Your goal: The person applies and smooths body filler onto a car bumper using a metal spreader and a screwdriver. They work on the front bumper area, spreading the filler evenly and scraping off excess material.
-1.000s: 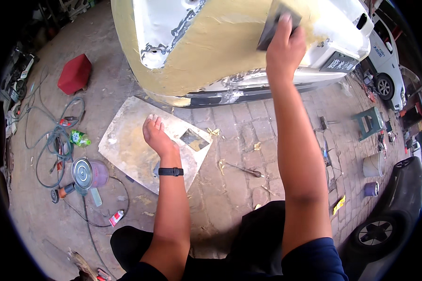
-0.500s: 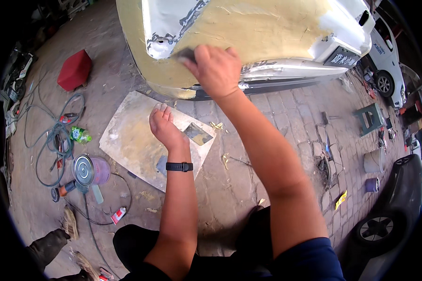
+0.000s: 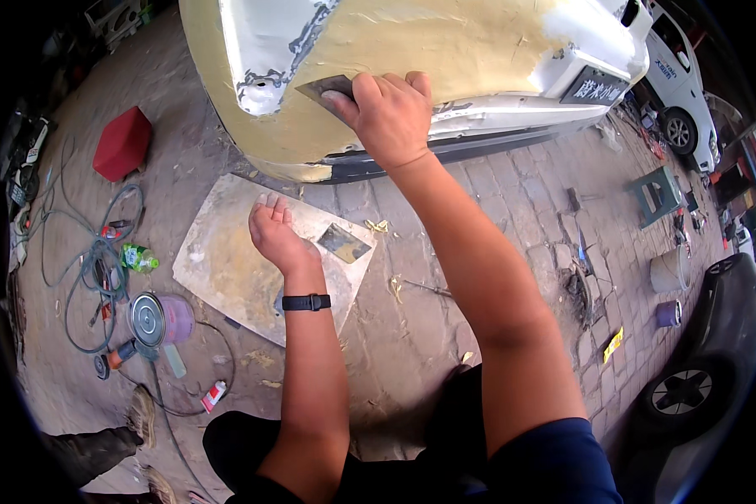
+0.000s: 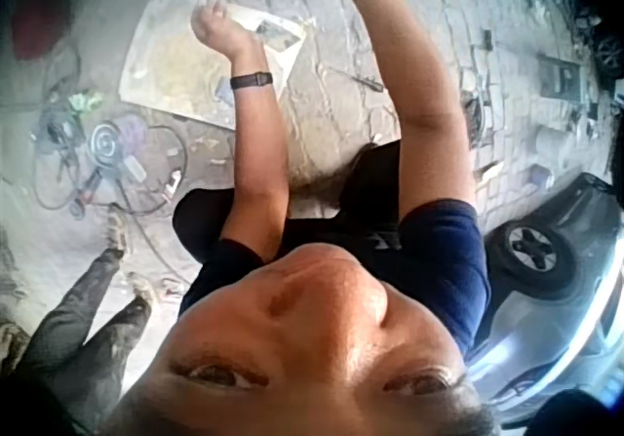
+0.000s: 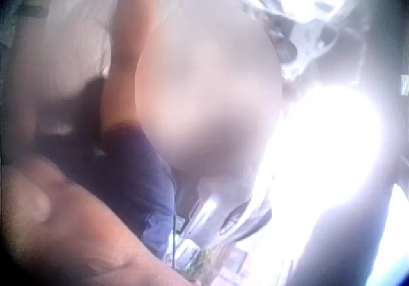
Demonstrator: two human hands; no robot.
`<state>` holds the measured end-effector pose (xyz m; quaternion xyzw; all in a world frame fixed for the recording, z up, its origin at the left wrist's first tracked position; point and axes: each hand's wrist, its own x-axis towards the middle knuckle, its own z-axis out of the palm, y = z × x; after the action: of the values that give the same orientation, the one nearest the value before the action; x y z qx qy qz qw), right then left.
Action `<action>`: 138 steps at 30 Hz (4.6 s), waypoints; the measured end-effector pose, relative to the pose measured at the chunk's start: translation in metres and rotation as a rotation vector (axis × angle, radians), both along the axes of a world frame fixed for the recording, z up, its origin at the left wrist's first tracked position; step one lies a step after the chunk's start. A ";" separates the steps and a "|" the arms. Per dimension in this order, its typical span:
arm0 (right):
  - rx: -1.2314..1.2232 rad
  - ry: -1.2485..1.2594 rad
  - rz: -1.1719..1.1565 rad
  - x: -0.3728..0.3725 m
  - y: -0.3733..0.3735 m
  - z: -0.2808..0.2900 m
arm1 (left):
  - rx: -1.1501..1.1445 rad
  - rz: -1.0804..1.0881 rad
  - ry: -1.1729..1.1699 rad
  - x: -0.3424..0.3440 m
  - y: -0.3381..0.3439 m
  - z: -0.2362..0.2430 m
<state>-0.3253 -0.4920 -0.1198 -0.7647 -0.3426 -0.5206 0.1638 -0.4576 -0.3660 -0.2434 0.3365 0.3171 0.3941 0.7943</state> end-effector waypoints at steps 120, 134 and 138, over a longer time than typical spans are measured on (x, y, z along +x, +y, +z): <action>1.902 1.000 0.471 0.025 -0.102 0.020 | 2.913 -0.262 -0.231 0.186 -0.063 0.389; 2.026 1.004 0.544 0.014 -0.097 0.023 | 2.858 -0.275 -0.305 0.193 -0.060 0.385; 2.111 0.840 0.479 0.028 -0.089 0.015 | 2.895 -0.243 -0.292 0.195 -0.060 0.384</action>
<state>-0.2977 -0.5813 -0.1052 -0.2760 0.2073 -0.2085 0.9151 -0.2625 -0.4262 0.1409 0.8071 -0.4600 0.3238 -0.1794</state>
